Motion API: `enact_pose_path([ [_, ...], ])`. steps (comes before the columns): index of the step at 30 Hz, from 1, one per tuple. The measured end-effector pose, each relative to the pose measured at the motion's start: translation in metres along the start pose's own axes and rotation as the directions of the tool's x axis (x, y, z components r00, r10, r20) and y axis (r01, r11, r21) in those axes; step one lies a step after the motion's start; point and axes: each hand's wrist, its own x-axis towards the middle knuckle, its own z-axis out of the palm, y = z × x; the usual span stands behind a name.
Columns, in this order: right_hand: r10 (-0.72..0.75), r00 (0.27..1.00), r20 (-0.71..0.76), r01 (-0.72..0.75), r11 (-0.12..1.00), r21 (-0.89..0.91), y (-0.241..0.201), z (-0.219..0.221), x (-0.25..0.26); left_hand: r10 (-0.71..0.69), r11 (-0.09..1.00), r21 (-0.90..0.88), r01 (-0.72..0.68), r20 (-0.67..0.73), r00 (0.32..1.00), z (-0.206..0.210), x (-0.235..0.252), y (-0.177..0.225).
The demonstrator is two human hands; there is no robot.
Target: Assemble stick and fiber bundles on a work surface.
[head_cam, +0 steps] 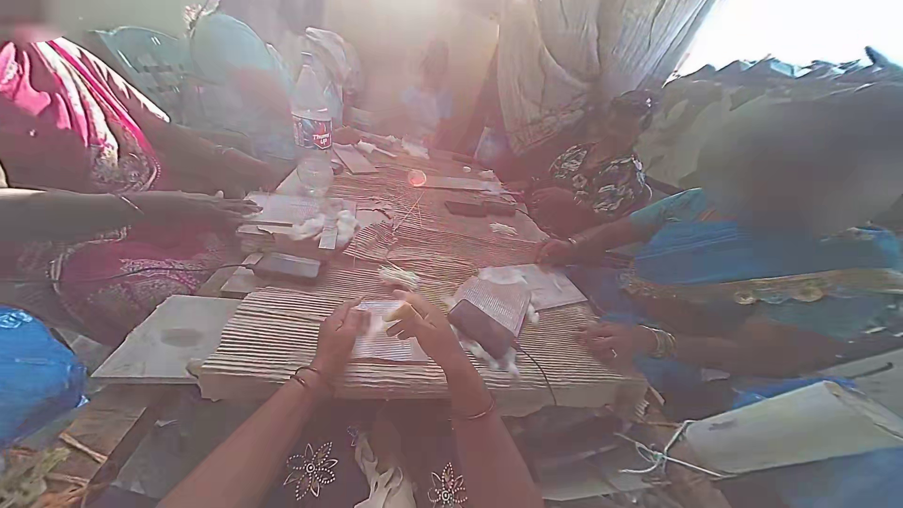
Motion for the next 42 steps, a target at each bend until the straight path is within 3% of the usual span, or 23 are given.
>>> enact_pose_path([
  [3,0.148,0.943,-0.299,-0.119,0.986,0.113,0.035,-0.017,-0.016,-0.019,1.0,-0.002,0.019,0.019,1.0,0.001,0.0,0.0],
  [5,0.157,0.906,-0.392,-0.095,0.98,0.173,0.05,-0.018,-0.017,-0.02,1.0,-0.009,0.021,0.012,1.0,0.002,-0.002,0.002],
  [9,0.09,0.909,-0.406,-0.002,0.977,0.214,0.066,-0.009,-0.017,0.0,1.0,-0.018,0.0,0.007,1.0,0.001,-0.003,0.002],
  [14,0.084,0.916,-0.392,-0.01,0.982,0.187,0.075,-0.003,-0.018,0.026,1.0,-0.009,-0.026,0.02,0.999,0.0,-0.004,0.0],
  [22,0.194,0.879,-0.436,-0.099,0.968,0.231,0.07,-0.007,-0.02,0.043,0.999,-0.017,-0.043,0.049,0.998,0.005,-0.009,0.001],
  [30,0.163,0.872,-0.463,-0.141,0.987,0.082,0.07,-0.004,-0.019,0.038,0.999,-0.032,-0.037,0.026,0.999,0.007,-0.012,-0.001],
  [32,0.082,0.858,-0.507,-0.078,0.997,0.029,0.068,-0.005,-0.021,0.048,0.992,-0.112,-0.054,-0.057,0.997,0.005,-0.011,0.002],
  [33,-0.028,0.836,-0.548,-0.007,0.998,-0.061,0.069,-0.008,-0.024,0.068,0.986,-0.142,-0.082,-0.106,0.992,0.003,-0.009,0.003],
  [36,-0.434,0.659,-0.614,0.189,0.886,-0.424,0.06,-0.037,-0.028,0.145,0.976,-0.129,-0.176,-0.218,0.965,-0.009,-0.003,0.005],
  [39,-0.61,0.481,-0.63,0.158,0.767,-0.622,0.029,-0.091,-0.035,0.148,0.98,-0.087,-0.178,-0.275,0.95,-0.015,0.0,-0.001],
  [42,-0.65,0.444,-0.617,0.03,0.699,-0.715,-0.011,-0.158,-0.041,0.115,0.988,-0.069,-0.141,-0.295,0.948,-0.011,0.002,-0.008],
])
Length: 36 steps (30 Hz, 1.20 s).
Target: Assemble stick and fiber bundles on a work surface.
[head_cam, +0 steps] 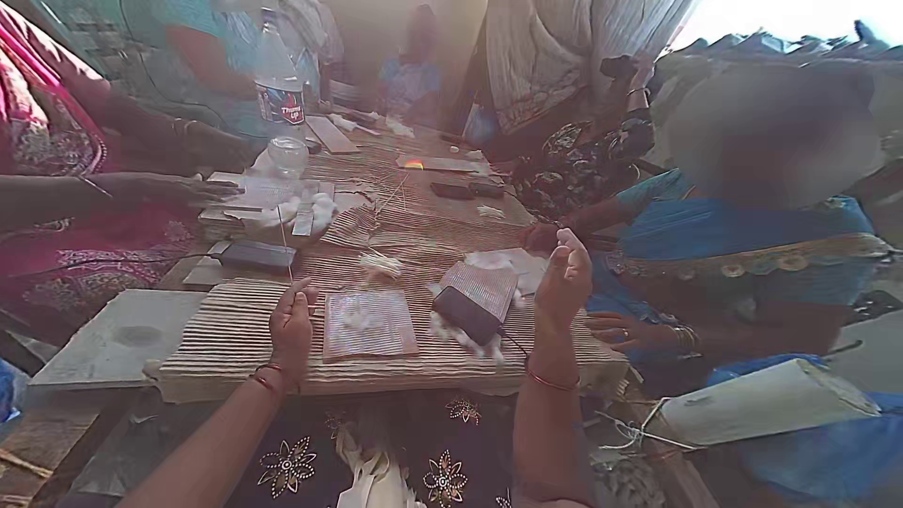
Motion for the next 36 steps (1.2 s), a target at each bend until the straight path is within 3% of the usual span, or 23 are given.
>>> enact_pose_path([
  [2,-0.086,0.996,0.028,0.089,0.988,-0.127,0.025,-0.013,0.053,0.031,0.998,0.05,-0.032,0.01,0.999,0.001,0.001,-0.002],
  [3,-0.109,0.988,0.108,0.129,0.972,-0.199,0.038,-0.017,0.08,0.039,0.996,0.077,-0.04,0.013,0.999,0.001,0.001,-0.004],
  [5,0.04,0.925,0.378,0.139,0.89,-0.434,0.055,-0.027,0.119,0.022,0.992,0.126,-0.025,0.021,1.0,0.0,-0.002,-0.007],
  [7,0.362,0.764,0.534,0.115,0.738,-0.665,0.055,-0.037,0.139,0.037,0.986,0.164,-0.04,0.025,0.999,0.0,-0.002,-0.007],
  [10,0.752,0.418,0.511,0.127,0.508,-0.852,0.046,-0.044,0.127,0.154,0.961,0.227,-0.158,0.033,0.987,0.002,0.001,-0.01],
  [12,0.819,0.244,0.519,0.121,0.505,-0.855,0.039,-0.047,0.093,0.204,0.944,0.256,-0.207,0.037,0.978,0.003,-0.001,-0.011],
  [15,0.784,0.074,0.616,0.086,0.61,-0.788,0.038,-0.056,0.037,0.223,0.937,0.267,-0.225,0.037,0.974,0.005,-0.002,-0.008],
  [17,0.79,-0.012,0.613,0.08,0.612,-0.787,0.034,-0.06,0.0,0.227,0.936,0.268,-0.226,0.029,0.973,0.005,-0.004,-0.008],
  [21,0.804,0.029,0.595,0.118,0.588,-0.8,0.028,-0.07,-0.027,0.198,0.943,0.266,-0.201,0.038,0.979,0.002,-0.007,-0.002],
  [23,0.775,0.099,0.624,0.03,0.625,-0.78,0.032,-0.081,-0.017,0.153,0.954,0.252,-0.162,0.056,0.987,0.0,-0.007,0.0],
  [24,0.746,0.19,0.638,-0.067,0.658,-0.75,0.031,-0.092,-0.005,0.133,0.96,0.243,-0.141,0.05,0.99,0.001,-0.007,-0.001],
  [25,0.705,0.326,0.63,-0.189,0.701,-0.688,0.027,-0.105,0.012,0.117,0.963,0.237,-0.125,0.046,0.992,0.001,-0.007,-0.002],
  [27,0.559,0.657,0.505,-0.367,0.823,-0.434,0.007,-0.129,0.055,0.078,0.972,0.219,-0.088,0.053,0.995,0.001,-0.005,-0.003],
  [29,0.313,0.891,0.33,-0.251,0.943,-0.217,-0.02,-0.145,0.102,0.025,0.98,0.197,-0.04,0.081,0.996,-0.001,-0.007,-0.01],
  [30,0.185,0.942,0.279,-0.127,0.969,-0.214,-0.031,-0.149,0.123,0.014,0.981,0.193,-0.03,0.084,0.996,-0.001,-0.008,-0.013],
  [31,0.114,0.953,0.282,-0.025,0.954,-0.299,-0.043,-0.149,0.142,0.019,0.98,0.194,-0.035,0.084,0.996,-0.001,-0.005,-0.016],
  [32,0.162,0.921,0.354,0.0,0.91,-0.415,-0.054,-0.147,0.15,0.02,0.98,0.197,-0.036,0.082,0.996,-0.001,-0.004,-0.017],
  [33,0.311,0.829,0.464,-0.021,0.848,-0.53,-0.06,-0.138,0.149,0.011,0.979,0.202,-0.028,0.083,0.996,-0.001,-0.004,-0.015],
  [34,0.512,0.649,0.563,-0.061,0.772,-0.632,-0.059,-0.125,0.139,0.006,0.979,0.203,-0.023,0.084,0.996,-0.001,-0.003,-0.012],
  [35,0.685,0.403,0.606,-0.115,0.695,-0.709,-0.05,-0.109,0.123,0.011,0.979,0.204,-0.027,0.079,0.997,0.0,-0.002,-0.009],
  [36,0.776,0.215,0.593,-0.137,0.625,-0.768,-0.034,-0.092,0.105,0.017,0.979,0.202,-0.031,0.069,0.997,0.0,-0.002,-0.006],
])
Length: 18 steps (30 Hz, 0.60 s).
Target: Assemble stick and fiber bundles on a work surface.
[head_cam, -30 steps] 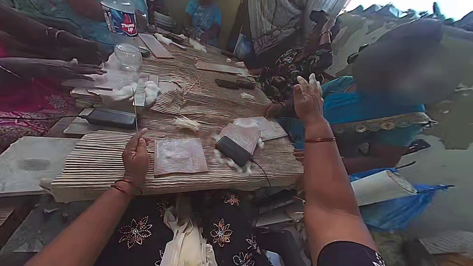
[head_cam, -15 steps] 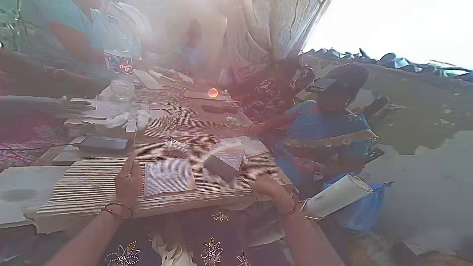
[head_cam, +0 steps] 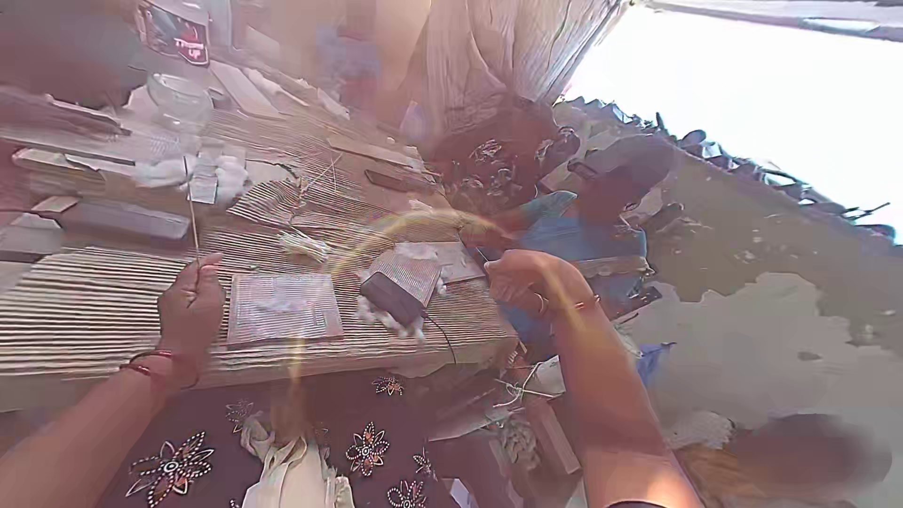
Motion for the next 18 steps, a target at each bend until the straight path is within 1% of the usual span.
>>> enact_pose_path([
  [1,0.052,0.993,0.11,-0.053,0.999,0.002,0.003,0.024,0.014,0.007,1.0,0.005,-0.007,-0.005,1.0,0.0,-0.002,0.001],
  [2,0.065,0.983,0.17,-0.064,0.998,-0.012,0.008,0.044,0.027,0.026,1.0,0.015,-0.026,-0.009,1.0,0.0,-0.003,0.001],
  [3,0.046,0.974,0.22,-0.049,0.999,0.007,0.012,0.058,0.035,0.051,0.998,0.032,-0.05,-0.021,0.998,0.0,-0.003,0.001],
  [4,-0.005,0.971,0.24,-0.011,0.998,0.068,0.02,0.067,0.039,0.077,0.996,0.053,-0.075,-0.038,0.996,0.0,-0.003,0.001],
  [5,-0.072,0.97,0.231,0.033,0.985,0.167,0.032,0.072,0.041,0.1,0.993,0.065,-0.097,-0.052,0.994,-0.001,-0.004,0.003],
  [7,-0.188,0.971,0.148,0.116,0.912,0.393,0.05,0.057,0.039,0.131,0.99,0.069,-0.126,-0.064,0.989,-0.003,-0.004,0.005],
  [8,-0.221,0.972,0.073,0.161,0.863,0.479,0.052,0.039,0.027,0.127,0.991,0.06,-0.123,-0.067,0.99,-0.003,-0.003,0.006],
  [9,-0.234,0.971,-0.043,0.22,0.814,0.538,0.049,0.02,0.005,0.113,0.993,0.053,-0.109,-0.077,0.991,-0.002,-0.005,0.004],
  [10,-0.255,0.947,-0.197,0.322,0.776,0.542,0.043,-0.002,-0.018,0.088,0.995,0.042,-0.085,-0.08,0.993,-0.001,-0.005,0.003],
  [11,-0.297,0.895,-0.334,0.435,0.751,0.498,0.035,-0.027,-0.039,0.073,0.997,0.04,-0.071,-0.064,0.995,0.0,-0.005,0.002],
  [12,-0.4,0.825,-0.399,0.55,0.732,0.402,0.032,-0.058,-0.049,0.056,0.998,0.04,-0.054,-0.049,0.997,0.001,-0.005,0.0],
  [13,-0.496,0.765,-0.411,0.626,0.721,0.296,0.02,-0.085,-0.056,0.052,0.998,0.032,-0.051,-0.046,0.998,0.003,-0.004,-0.003],
  [14,-0.54,0.728,-0.423,0.66,0.719,0.217,-0.003,-0.096,-0.062,0.047,0.999,0.017,-0.046,-0.045,0.998,0.003,-0.003,-0.005],
  [15,-0.516,0.727,-0.453,0.646,0.738,0.195,-0.034,-0.082,-0.067,0.041,0.999,-0.001,-0.041,-0.046,0.998,0.004,-0.001,-0.008],
  [16,-0.451,0.768,-0.455,0.592,0.771,0.234,-0.066,-0.045,-0.066,0.036,0.999,-0.009,-0.036,-0.041,0.999,0.004,0.0,-0.009],
  [17,-0.54,0.81,-0.227,0.572,0.814,0.102,-0.076,-0.022,-0.049,0.02,1.0,-0.014,-0.021,-0.031,0.999,0.004,-0.001,-0.008],
  [18,-0.543,0.838,0.055,0.545,0.838,-0.033,-0.093,0.004,-0.018,0.006,1.0,-0.017,-0.007,-0.024,1.0,0.003,-0.001,-0.005],
])
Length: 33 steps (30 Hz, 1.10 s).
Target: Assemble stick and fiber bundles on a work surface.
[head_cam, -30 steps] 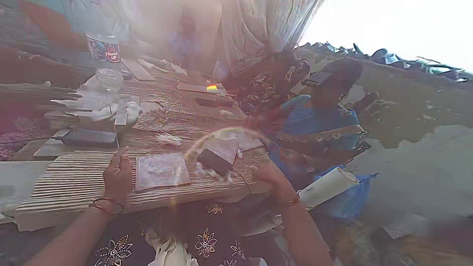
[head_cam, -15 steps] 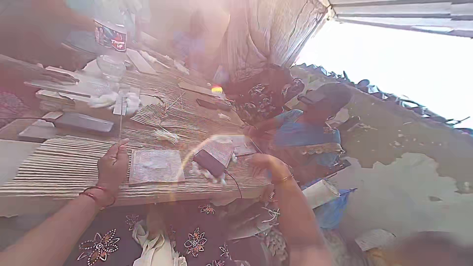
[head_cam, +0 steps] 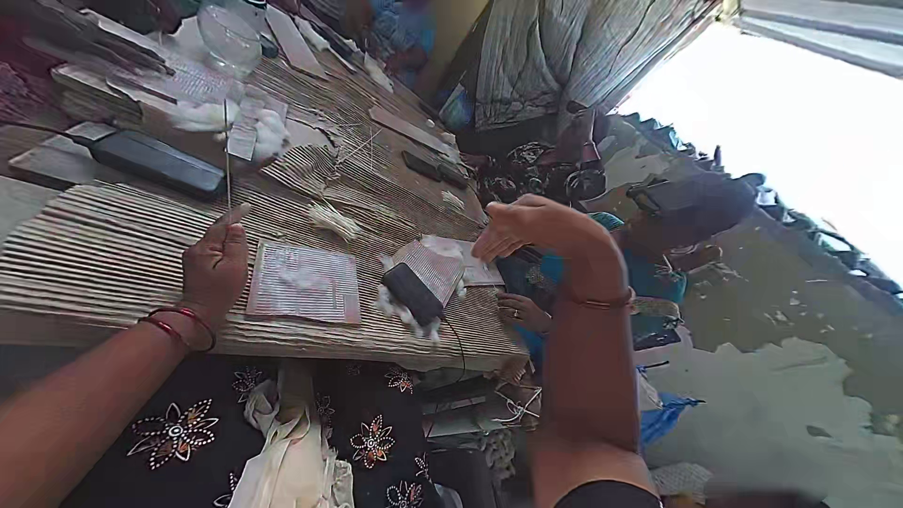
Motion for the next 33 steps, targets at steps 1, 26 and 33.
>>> enact_pose_path([
  [1,0.122,0.966,0.228,-0.106,0.991,-0.083,-0.002,0.036,0.034,0.001,1.0,0.002,-0.001,0.001,1.0,-0.001,0.002,0.002],
  [26,0.173,0.87,0.461,-0.331,0.898,0.29,0.115,0.128,0.001,-0.054,0.988,-0.146,0.057,0.03,0.998,-0.003,0.003,0.007],
  [33,-0.158,0.86,-0.485,0.487,0.54,0.686,0.185,-0.002,-0.104,-0.129,0.954,-0.271,0.131,0.023,0.991,-0.006,0.003,0.01],
])
